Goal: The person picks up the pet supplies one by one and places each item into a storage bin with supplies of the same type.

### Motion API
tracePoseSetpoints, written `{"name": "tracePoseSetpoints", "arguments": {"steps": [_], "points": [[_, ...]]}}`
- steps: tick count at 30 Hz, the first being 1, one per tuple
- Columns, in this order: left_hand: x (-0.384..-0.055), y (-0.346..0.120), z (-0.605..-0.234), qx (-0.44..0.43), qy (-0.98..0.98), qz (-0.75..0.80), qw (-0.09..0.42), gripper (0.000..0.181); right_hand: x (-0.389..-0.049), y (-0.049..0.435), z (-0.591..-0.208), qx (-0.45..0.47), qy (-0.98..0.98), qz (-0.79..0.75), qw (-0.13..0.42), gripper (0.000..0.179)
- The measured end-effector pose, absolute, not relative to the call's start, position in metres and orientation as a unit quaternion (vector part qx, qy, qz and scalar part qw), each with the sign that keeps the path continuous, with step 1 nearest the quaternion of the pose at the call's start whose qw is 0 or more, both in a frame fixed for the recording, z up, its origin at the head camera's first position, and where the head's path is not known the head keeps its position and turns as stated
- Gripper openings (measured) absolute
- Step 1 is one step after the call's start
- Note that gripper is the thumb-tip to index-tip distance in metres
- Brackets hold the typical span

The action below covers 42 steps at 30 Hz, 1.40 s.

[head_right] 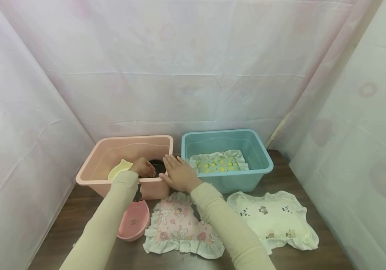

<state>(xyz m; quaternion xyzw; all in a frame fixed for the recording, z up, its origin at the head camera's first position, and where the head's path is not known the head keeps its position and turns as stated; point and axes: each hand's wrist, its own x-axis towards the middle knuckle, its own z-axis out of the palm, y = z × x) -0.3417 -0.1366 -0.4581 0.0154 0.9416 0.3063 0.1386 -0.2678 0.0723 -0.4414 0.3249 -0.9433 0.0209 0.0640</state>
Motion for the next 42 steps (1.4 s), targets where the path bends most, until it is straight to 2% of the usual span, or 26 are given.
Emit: {"name": "tracePoseSetpoints", "arguments": {"steps": [4, 9, 19, 25, 30, 36, 42], "points": [[-0.344, -0.137, -0.459, 0.036, 0.945, 0.295, 0.132, 0.011, -0.267, 0.073, -0.441, 0.324, -0.944, 0.021, 0.062, 0.068], [-0.345, -0.142, -0.457, 0.096, 0.945, 0.297, 0.097, 0.019, -0.266, 0.073, -0.439, 0.319, -0.946, 0.019, 0.052, 0.069], [-0.328, -0.148, -0.420, 0.185, 0.918, 0.340, 0.080, 0.029, -0.265, 0.073, -0.436, 0.325, -0.944, 0.027, 0.056, 0.068], [-0.299, -0.155, -0.396, 0.219, 0.909, 0.349, 0.068, 0.031, -0.268, 0.074, -0.441, 0.327, -0.942, 0.030, 0.063, 0.069], [-0.269, -0.165, -0.390, 0.239, 0.904, 0.352, 0.025, 0.032, -0.269, 0.074, -0.445, 0.330, -0.941, 0.027, 0.069, 0.069], [-0.228, -0.174, -0.391, 0.247, 0.901, 0.354, -0.037, 0.032, -0.269, 0.074, -0.445, 0.329, -0.941, 0.030, 0.072, 0.069], [-0.193, -0.186, -0.409, 0.265, 0.889, 0.371, -0.036, 0.037, -0.268, 0.074, -0.444, 0.329, -0.941, 0.037, 0.071, 0.068]]}}
